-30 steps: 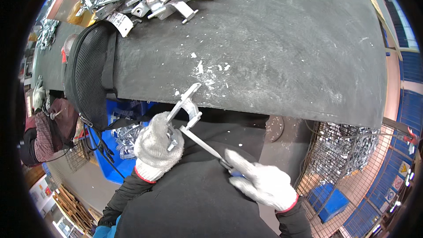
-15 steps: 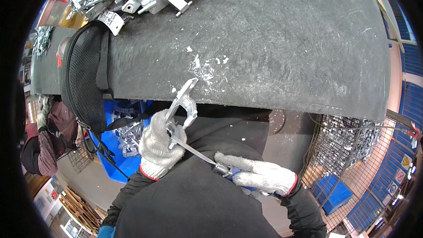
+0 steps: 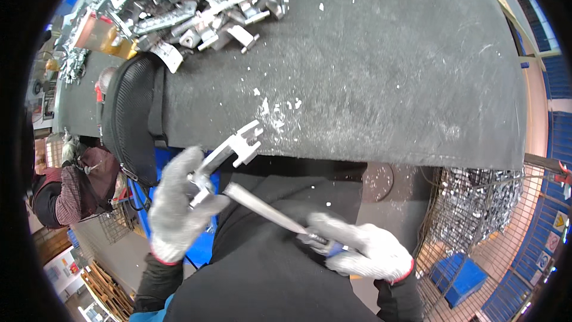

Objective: The person deburrs metal parts one at a time, filing their edges and contours using a pneumatic file before setting them aside.

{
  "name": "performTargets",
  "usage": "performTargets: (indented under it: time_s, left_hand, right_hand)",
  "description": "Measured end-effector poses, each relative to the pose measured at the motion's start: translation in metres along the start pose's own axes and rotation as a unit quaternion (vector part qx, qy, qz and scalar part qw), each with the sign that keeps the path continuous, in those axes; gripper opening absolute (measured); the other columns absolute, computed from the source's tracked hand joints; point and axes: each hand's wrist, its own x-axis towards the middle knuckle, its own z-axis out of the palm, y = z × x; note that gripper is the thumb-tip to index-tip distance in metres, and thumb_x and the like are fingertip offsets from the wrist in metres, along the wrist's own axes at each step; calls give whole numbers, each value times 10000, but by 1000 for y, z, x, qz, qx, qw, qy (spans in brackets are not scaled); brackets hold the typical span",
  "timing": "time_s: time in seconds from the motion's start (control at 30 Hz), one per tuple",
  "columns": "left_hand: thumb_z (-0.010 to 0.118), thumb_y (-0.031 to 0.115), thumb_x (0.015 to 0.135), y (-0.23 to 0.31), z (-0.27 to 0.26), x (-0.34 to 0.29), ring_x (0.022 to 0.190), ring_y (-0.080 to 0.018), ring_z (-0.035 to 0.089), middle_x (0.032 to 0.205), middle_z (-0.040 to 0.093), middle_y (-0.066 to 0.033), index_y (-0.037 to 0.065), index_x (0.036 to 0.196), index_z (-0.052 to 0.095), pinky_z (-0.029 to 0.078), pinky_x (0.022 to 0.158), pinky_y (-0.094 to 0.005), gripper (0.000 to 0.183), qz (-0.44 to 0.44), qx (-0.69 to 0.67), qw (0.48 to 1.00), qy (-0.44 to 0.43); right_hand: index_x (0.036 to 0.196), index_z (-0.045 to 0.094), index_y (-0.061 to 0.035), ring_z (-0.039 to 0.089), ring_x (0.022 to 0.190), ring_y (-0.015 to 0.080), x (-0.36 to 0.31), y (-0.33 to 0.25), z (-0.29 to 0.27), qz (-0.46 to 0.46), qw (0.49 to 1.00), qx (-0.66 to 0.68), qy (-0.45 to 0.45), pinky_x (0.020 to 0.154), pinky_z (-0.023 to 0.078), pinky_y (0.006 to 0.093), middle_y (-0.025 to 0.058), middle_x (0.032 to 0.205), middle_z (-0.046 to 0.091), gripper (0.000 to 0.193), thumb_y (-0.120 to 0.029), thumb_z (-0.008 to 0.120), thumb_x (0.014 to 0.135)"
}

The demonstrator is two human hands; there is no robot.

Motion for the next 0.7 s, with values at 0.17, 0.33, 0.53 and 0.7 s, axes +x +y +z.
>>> performTargets:
  time_s: [0.17, 0.33, 0.53, 0.7]
  left_hand:
    - [833, 260, 840, 59, -40, 82, 944, -306, 750, 1137, 745, -167, 53, 1320, 675, 601, 825, -354, 546, 187, 100, 973, -85]
    - [803, 279, 849, 88, -19, 137, 848, -276, 732, 933, 743, -71, 136, 1277, 704, 580, 714, -361, 462, 288, 191, 924, -164]
    - [777, 299, 887, 93, -7, 144, 834, -234, 748, 934, 763, -68, 155, 1230, 736, 601, 716, -349, 375, 237, 202, 921, -234]
    - [774, 300, 888, 91, -4, 148, 814, -215, 749, 916, 765, -52, 170, 1228, 744, 600, 715, -340, 365, 341, 227, 898, -162]
  right_hand:
    - [1548, 482, -31, 705, 1035, 190, -15, -15, 1, -43, 955, 222, 190, 954, 554, 314, 152, 1211, 731, 679, -106, 729, 920]
    - [1593, 428, -216, 746, 795, 313, -9, -35, -10, 1, 952, -240, 188, 718, 600, 397, 133, 917, 743, 686, -338, 695, 973]
    - [1624, 361, -209, 742, 973, 367, 10, -34, -36, 26, 973, -170, 152, 853, 588, 430, 150, 1132, 756, 680, -366, 615, 1014]
    - [1624, 393, -257, 738, 826, 238, 14, -44, -36, 128, 979, -75, 136, 832, 582, 374, 91, 1044, 752, 697, -343, 626, 973]
